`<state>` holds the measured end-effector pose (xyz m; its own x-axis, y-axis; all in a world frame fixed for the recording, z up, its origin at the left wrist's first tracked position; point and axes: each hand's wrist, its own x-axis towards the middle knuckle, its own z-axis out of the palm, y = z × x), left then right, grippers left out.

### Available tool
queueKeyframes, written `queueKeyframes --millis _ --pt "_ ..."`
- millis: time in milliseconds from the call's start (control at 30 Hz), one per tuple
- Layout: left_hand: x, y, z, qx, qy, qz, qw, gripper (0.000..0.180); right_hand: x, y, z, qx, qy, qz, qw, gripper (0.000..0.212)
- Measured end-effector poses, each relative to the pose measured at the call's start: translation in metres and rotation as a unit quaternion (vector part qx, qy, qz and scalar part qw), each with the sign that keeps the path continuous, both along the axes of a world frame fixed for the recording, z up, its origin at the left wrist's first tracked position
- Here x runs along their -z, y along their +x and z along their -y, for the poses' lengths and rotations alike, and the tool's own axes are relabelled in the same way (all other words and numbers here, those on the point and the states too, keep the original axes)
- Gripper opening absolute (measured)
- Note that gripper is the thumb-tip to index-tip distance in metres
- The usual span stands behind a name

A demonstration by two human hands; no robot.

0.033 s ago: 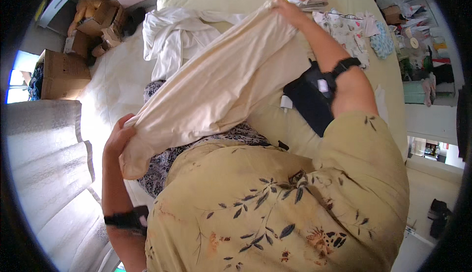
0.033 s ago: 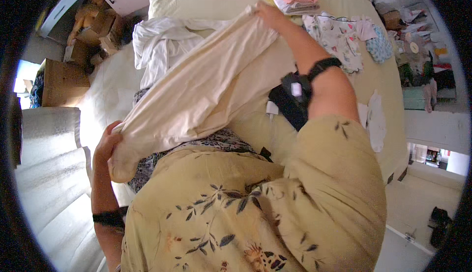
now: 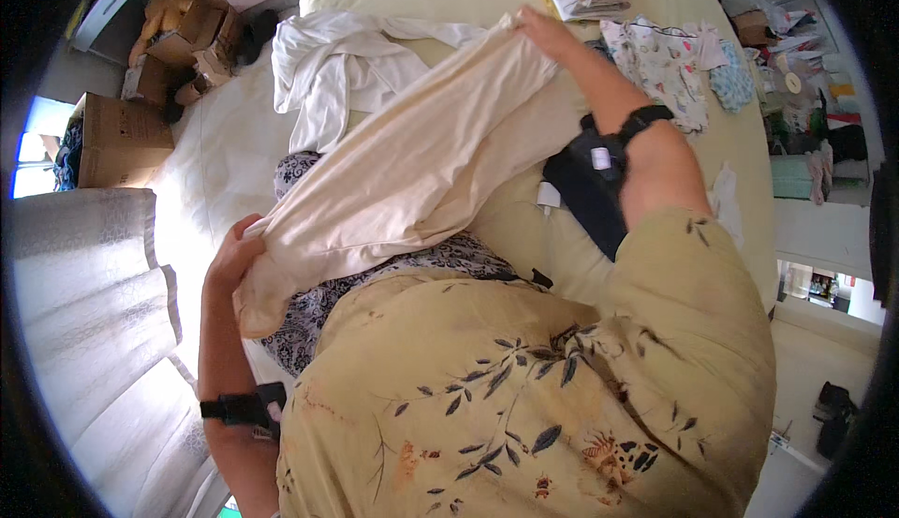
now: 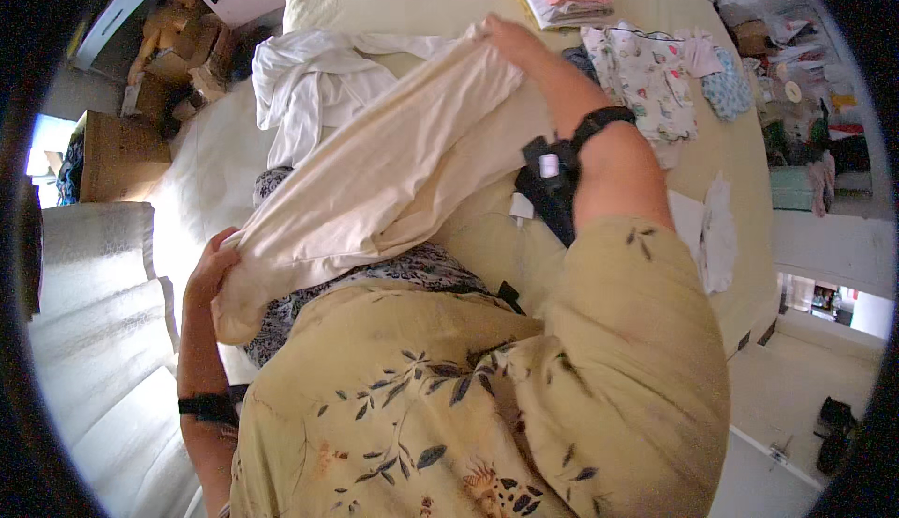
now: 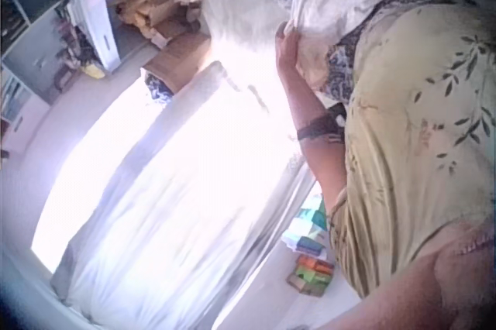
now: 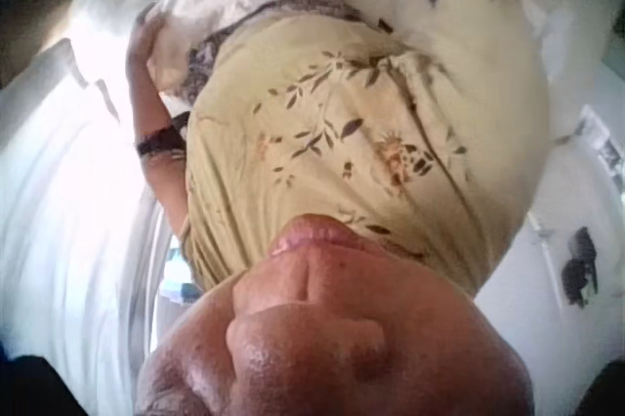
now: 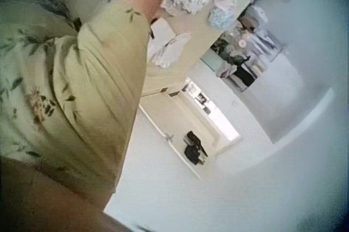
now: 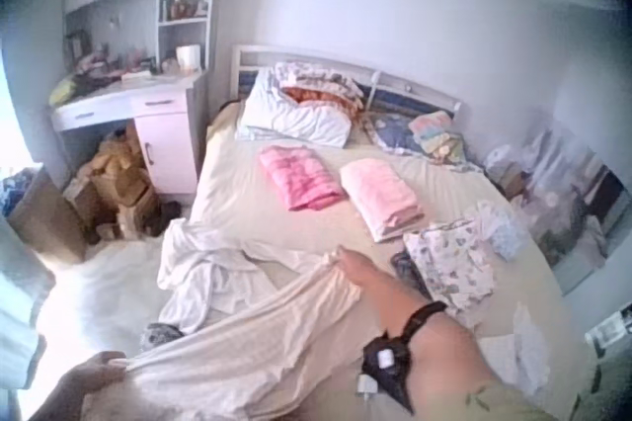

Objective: Folding various items of clothing on a bed and placing them in a box.

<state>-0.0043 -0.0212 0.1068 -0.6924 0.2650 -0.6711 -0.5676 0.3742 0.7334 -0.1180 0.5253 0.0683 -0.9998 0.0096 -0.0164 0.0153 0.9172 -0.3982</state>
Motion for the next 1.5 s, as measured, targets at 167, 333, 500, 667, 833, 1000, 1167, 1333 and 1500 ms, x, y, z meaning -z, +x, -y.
queueKeyframes --millis 167,333,500,667,833,1000,1167,1333,1500 --pt "0.012 -0.01 -0.003 0.043 -0.023 -0.04 0.998 0.034 0.059 0.0 0.013 0.098 0.053 0.048 0.993 0.038" --pt "0.0 -0.008 -0.007 0.035 -0.016 -0.015 0.999 0.047 0.078 0.005 0.004 0.127 0.089 0.001 0.988 0.042" --pt "0.056 -0.009 0.015 0.061 -0.026 -0.092 0.994 0.054 0.06 0.011 0.047 0.102 0.131 -0.263 0.951 0.046" --pt "0.093 0.02 0.044 0.017 -0.183 -0.232 0.955 0.057 0.101 0.088 0.118 -0.13 0.175 -0.102 0.971 0.053" --pt "0.132 0.077 0.047 -0.35 -0.088 -0.023 0.932 0.047 0.086 0.077 0.125 -0.083 0.135 -0.024 0.987 0.053" --pt "0.124 0.117 -0.008 -0.377 0.26 0.206 0.865 0.052 0.026 0.107 0.198 -0.152 -0.146 -0.1 0.972 0.049" --pt "0.127 0.107 -0.005 -0.339 0.489 0.186 0.782 0.054 0.01 0.143 0.266 -0.4 -0.132 0.028 0.907 0.049" --pt "0.121 0.082 0.004 -0.502 0.395 0.035 0.769 0.042 0.0 0.144 0.27 -0.394 -0.093 0.045 0.913 0.051" --pt "0.079 0.075 0.021 -0.578 0.435 -0.018 0.69 0.039 -0.033 0.137 0.295 -0.413 -0.073 0.001 0.908 0.052"
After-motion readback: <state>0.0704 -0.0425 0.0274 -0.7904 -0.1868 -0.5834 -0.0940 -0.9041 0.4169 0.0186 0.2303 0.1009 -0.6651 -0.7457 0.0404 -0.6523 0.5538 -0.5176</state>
